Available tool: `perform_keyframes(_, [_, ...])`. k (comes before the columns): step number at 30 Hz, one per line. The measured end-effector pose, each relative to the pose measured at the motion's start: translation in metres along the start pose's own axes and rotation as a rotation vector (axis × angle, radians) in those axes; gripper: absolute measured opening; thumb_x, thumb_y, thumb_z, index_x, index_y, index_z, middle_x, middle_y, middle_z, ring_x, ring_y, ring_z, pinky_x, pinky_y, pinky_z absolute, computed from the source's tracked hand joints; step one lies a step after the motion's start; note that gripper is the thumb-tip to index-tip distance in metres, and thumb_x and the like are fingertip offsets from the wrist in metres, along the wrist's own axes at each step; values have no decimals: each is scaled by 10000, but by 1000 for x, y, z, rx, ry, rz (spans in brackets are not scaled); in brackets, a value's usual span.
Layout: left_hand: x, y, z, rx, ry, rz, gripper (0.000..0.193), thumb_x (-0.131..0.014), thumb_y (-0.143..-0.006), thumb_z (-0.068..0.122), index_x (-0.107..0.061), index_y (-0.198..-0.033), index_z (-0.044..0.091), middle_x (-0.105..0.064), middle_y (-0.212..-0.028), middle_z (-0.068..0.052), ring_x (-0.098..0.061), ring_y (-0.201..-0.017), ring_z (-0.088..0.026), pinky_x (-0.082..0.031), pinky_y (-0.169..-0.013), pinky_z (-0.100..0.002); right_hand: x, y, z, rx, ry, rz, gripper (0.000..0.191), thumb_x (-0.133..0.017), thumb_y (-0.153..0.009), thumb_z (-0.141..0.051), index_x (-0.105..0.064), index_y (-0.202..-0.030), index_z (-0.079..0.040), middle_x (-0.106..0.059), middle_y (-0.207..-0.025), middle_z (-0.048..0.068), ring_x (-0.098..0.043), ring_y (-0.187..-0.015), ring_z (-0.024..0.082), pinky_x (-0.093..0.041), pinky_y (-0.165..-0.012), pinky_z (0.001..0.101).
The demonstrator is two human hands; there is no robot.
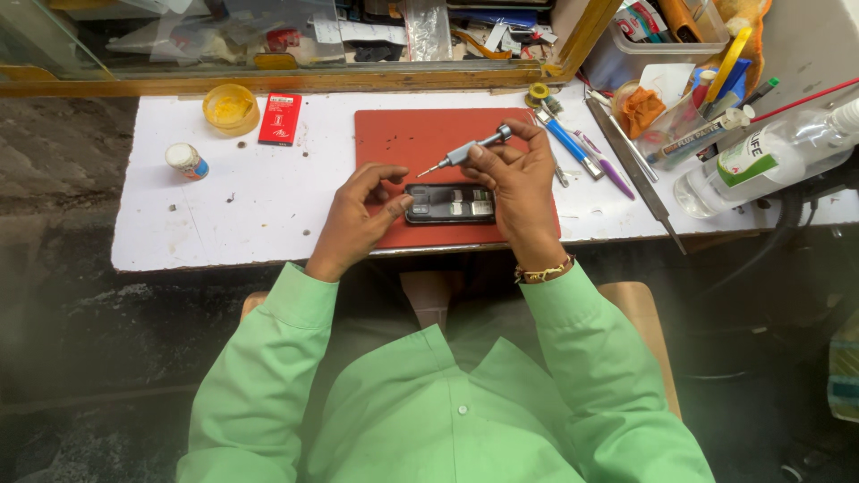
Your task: The person wipes a mobile phone with a cloth, then uses a screwdriver to remove screws from the back of the device. The person continues to unscrew and remove screws from the phone's back cover.
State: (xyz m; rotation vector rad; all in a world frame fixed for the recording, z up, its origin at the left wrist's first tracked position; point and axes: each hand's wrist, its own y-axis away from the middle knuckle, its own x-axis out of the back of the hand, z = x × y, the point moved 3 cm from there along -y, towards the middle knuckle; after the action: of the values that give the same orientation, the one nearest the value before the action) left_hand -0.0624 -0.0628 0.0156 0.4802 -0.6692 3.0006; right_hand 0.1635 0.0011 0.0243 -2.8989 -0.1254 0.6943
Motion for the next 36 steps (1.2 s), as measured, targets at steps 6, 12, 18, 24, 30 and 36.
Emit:
perform_keyframes(6, [5, 0, -2, 48, 125, -6, 251, -779, -936, 121, -726, -1174, 60, -636, -1005, 25, -481, -781, -56, -445, -705, -214, -5, 2, 7, -70, 29, -8, 570, -760, -893, 8, -380, -1317, 16, -723, -928, 190, -762, -840, 252, -653, -761, 335])
perform_keyframes(12, [4, 1, -8, 82, 140, -8, 175, -767, -938, 126, -749, -1100, 60, -663, -972, 28, -482, -747, -51, -430, -670, -210, -10, 4, 12, -83, 48, -25, 592, -773, -884, -4, -377, -1324, 11, -725, -929, 187, -767, -828, 251, -651, -748, 328])
perform_keyframes(18, [3, 1, -17, 86, 194, -1, 102, -737, -967, 113, -727, -1031, 34, -687, -973, 5, -585, -818, -47, -490, -731, -204, -15, 8, 11, -46, 79, -25, 585, -780, -886, 6, -388, -1321, 18, -720, -930, 185, -758, -826, 242, -639, -733, 320])
perform_keyframes(24, [1, 1, -20, 101, 193, 14, 88, -729, -965, 100, -706, -1003, 24, -688, -949, -1, -617, -827, -51, -523, -746, -212, -22, 22, 4, 139, 137, -43, 573, -776, -910, 42, -401, -1341, 2, -707, -1018, 186, -731, -917, 199, -629, -820, 302])
perform_keyframes(30, [1, 1, -18, 99, 158, 30, 76, -732, -959, 85, -708, -981, 16, -690, -931, -5, -618, -809, -49, -524, -729, -213, -29, 37, -1, 312, 311, -71, 535, -752, -967, 62, -407, -1369, -17, -711, -1093, 154, -721, -1038, 188, -600, -898, 298])
perform_keyframes(36, [1, 2, -18, 103, 164, 36, 70, -732, -964, 75, -711, -984, 11, -684, -911, -8, -584, -784, -47, -501, -705, -212, -36, 48, 0, 492, 368, -99, 554, -755, -981, 68, -405, -1396, -40, -690, -1147, 141, -728, -1090, 199, -620, -1001, 332])
